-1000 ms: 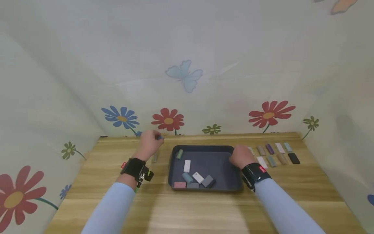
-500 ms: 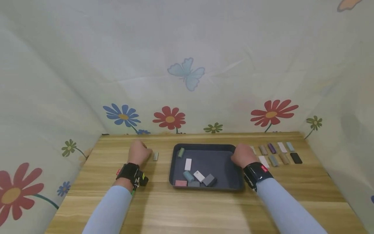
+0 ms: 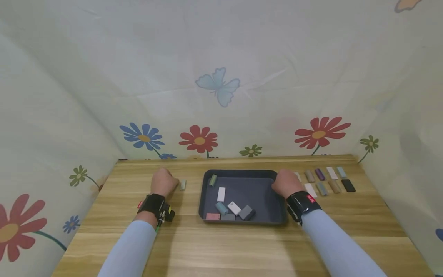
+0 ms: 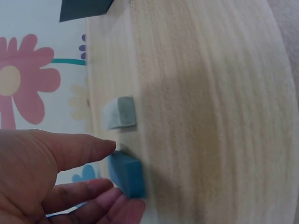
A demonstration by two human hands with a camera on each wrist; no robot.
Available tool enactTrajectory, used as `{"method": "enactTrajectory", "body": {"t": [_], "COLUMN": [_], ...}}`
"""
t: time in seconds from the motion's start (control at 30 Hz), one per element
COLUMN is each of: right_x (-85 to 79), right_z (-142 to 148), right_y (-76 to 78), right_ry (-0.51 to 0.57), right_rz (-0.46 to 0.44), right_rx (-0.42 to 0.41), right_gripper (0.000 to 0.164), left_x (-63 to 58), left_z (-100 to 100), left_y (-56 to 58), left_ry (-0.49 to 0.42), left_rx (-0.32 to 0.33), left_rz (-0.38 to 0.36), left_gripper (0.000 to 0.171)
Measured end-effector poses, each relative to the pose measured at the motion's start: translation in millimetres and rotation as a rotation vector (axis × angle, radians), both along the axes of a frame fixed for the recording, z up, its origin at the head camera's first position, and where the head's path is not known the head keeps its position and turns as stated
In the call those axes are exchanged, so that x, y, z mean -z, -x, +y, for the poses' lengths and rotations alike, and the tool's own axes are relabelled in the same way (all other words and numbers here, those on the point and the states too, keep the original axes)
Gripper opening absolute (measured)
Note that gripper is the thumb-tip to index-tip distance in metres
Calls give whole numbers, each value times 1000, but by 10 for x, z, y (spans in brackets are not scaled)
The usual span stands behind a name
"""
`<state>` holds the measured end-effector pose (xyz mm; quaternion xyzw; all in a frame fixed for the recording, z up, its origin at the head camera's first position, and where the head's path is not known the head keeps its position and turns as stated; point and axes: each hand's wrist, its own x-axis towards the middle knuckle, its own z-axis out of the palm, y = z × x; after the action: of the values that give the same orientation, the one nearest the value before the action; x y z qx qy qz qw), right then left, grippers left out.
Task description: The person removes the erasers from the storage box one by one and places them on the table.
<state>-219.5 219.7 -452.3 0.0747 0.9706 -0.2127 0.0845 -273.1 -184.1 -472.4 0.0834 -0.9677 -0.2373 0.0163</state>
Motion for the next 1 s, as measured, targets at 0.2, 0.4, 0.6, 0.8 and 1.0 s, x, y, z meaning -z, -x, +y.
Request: {"method": "enactTrajectory", "body": {"t": [0.2,0.4,0.6,0.8,1.0], "right_x": [-14,-29,-3,9,24], "right_z": [2,8,1,-3,-8], "right_y": [-5,-21,-19,-4,10], "right_ry": [7,11,28,19,-5], "right_rz": [-17,8,-1,2,-3], "right_rx": [4,-10,7,9,7], "right_gripper": [11,15,14,11,10], "left_x": [-150,-381,-568,-529,-398], "left_z": [186,663,1226,1674,1976], "left_y": [-22,-72,-389,-738,-953], "left_ry": [48,-30,-22,0,20], "left_rx": [75,291,509,670,728], "left_rz": [103,102,0,-69,-111], "left_gripper": [18,34,35,17,32]}}
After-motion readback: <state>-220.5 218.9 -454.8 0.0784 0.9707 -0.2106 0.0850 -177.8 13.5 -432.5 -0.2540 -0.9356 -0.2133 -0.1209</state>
